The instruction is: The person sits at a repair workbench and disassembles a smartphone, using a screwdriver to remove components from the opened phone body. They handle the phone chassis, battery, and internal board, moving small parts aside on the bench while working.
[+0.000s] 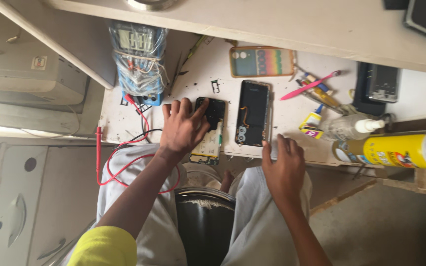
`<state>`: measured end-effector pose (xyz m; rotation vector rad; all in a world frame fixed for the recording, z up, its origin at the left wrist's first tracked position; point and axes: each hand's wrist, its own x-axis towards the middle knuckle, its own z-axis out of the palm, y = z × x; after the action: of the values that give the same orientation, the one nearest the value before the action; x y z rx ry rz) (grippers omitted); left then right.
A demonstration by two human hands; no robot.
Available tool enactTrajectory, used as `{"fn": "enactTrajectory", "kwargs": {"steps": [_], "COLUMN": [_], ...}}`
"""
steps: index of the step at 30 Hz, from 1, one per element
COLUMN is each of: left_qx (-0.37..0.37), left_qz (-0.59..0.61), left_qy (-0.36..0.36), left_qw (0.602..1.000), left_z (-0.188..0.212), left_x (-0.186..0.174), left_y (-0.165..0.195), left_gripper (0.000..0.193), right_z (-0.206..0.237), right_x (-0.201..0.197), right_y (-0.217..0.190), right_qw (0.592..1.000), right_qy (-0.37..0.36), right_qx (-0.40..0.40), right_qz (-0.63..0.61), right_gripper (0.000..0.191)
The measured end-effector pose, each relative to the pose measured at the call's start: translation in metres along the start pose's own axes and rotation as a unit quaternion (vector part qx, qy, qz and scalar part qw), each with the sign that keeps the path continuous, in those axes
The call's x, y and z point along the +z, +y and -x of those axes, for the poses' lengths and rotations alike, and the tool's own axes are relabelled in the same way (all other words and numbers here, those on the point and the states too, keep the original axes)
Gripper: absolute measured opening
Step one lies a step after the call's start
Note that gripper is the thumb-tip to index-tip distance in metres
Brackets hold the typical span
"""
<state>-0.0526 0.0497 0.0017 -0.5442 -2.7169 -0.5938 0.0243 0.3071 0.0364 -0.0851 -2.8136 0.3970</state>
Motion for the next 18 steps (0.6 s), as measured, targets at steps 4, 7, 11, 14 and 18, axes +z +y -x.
{"fn": "enactTrajectory", "kwargs": {"steps": [4,7,11,14,18], "left_qx": [-0.003,0.006,0.002,-0.042,-0.063], "left_qz": [0.004,-0.026,-0.032,-0.023,0.036], "left_qy": [-0.001,-0.001,0.004,-0.043,-0.007], "left_qw": [1.0,1.0,0.999,0.998,0.997], "left_z": [0.008,0.014,0.019,0.028,0.054], "left_x": [-0.01,-0.024,-0.04,-0.051,-0.071], "left_y": [0.007,0.015,0.029,0.037,0.051], "left_gripper": [0.054,0.053,0.054,0.055,0.056], "right_z": [0.007,0.015,0.026,0.034,0.041], "right_x": [-0.01,-0.022,-0.037,-0.044,-0.05], "right_y": [-0.006,-0.013,-0.02,-0.022,-0.025], "right_qw": [1.0,1.0,0.999,0.998,0.997], "right_qy": [0.011,0.006,0.006,-0.029,-0.046], "right_qx": [0.005,0.005,0.021,0.045,0.05], "right_qz": [0.011,0.021,0.033,0.029,0.043], "right_gripper": [0.036,0.036,0.035,0.033,0.034]}}
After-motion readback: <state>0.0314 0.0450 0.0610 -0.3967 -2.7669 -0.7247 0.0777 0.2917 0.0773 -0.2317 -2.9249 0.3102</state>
